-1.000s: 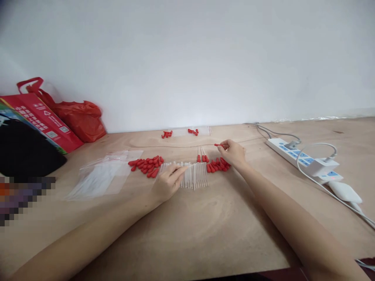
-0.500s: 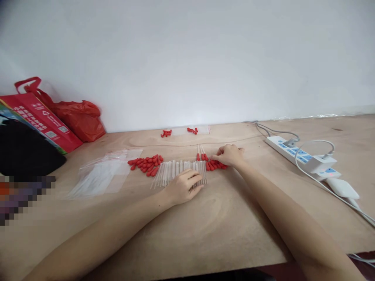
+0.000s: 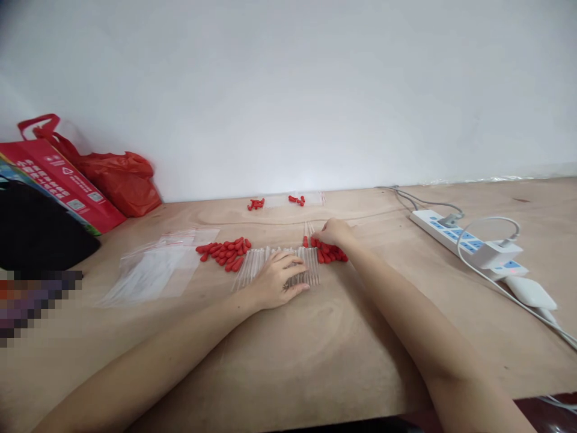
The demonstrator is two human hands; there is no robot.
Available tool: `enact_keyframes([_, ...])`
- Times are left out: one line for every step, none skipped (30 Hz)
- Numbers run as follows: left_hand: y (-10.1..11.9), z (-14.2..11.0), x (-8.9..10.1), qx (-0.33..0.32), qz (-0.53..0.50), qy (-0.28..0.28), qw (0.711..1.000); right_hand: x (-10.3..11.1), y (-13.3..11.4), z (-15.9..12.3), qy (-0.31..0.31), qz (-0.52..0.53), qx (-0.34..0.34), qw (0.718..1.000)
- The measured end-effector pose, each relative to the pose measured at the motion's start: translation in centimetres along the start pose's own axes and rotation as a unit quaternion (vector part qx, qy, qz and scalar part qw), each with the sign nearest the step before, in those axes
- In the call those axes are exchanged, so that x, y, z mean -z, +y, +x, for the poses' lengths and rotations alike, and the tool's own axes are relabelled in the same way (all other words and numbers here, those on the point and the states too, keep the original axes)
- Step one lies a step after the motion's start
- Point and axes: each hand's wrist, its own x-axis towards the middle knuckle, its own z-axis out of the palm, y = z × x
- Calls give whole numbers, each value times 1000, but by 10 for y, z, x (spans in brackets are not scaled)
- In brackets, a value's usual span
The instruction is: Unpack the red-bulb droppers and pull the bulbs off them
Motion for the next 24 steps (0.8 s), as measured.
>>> enact_keyframes([1,-1,0,1,4,12,1000,0,-3,2,-13,-4,-11,1000])
enact_keyframes([1,-2,1,2,9,25,1000,0,-5,4,-26,-6,-21,999])
enact_keyframes([2,-5,2,3,15,37,999,0,-7,6,-37,-8,-30,999])
enact_keyframes([4,-7,4,2,21,46,999,0,-9,7,-46,-9,-36,998])
enact_keyframes([5,-11,6,2,28,53,998,0,-10,9,-53,-9,-39,998])
enact_keyframes([5,-15,9,1,36,59,998,0,-11,10,-59,-7,-41,997])
enact_keyframes([6,-20,12,1,43,64,997,0,-12,11,-64,-5,-42,997])
enact_keyframes([5,-24,15,2,50,68,996,0,-13,12,-70,-3,-43,997])
enact_keyframes([5,-29,19,3,55,70,996,0,-13,12,-75,-1,-44,996])
enact_keyframes([4,-34,22,3,57,70,996,0,-13,12,-79,0,-46,996])
enact_keyframes([2,-39,26,3,59,67,996,0,-13,12,-82,1,-46,996])
enact_keyframes([0,-44,29,5,60,64,996,0,-13,12,-83,1,-47,995])
enact_keyframes([-2,-48,32,7,62,62,996,1,-14,11,-84,1,-46,995])
enact_keyframes([-4,-51,35,11,65,60,996,3,-14,11,-83,0,-45,996])
enact_keyframes([-6,-54,37,14,68,62,996,5,-15,10,-81,0,-42,996])
enact_keyframes([-8,-56,39,16,72,66,995,8,-16,9,-77,0,-37,996])
enact_keyframes([-9,-57,40,17,76,73,994,11,-17,7,-70,1,-30,997])
enact_keyframes([-10,-58,41,17,80,80,993,14,-18,3,-61,3,-20,998])
enact_keyframes([-10,-58,41,19,84,87,992,16,-18,-2,-50,5,-10,999])
enact_keyframes([-10,-58,41,22,88,94,991,17,-18,-8,-29,8,5,1000])
enact_keyframes([-10,-57,41,26,93,99,990,17,-18,-17,-6,12,24,1000])
enact_keyframes([-9,-56,40,32,99,104,989,15,-16,-27,28,17,48,998])
enact_keyframes([-8,-55,39,38,105,109,988,11,-13,-38,98,25,111,989])
enact_keyframes([-8,-54,39,42,111,115,986,7,-10,-49,147,27,177,973])
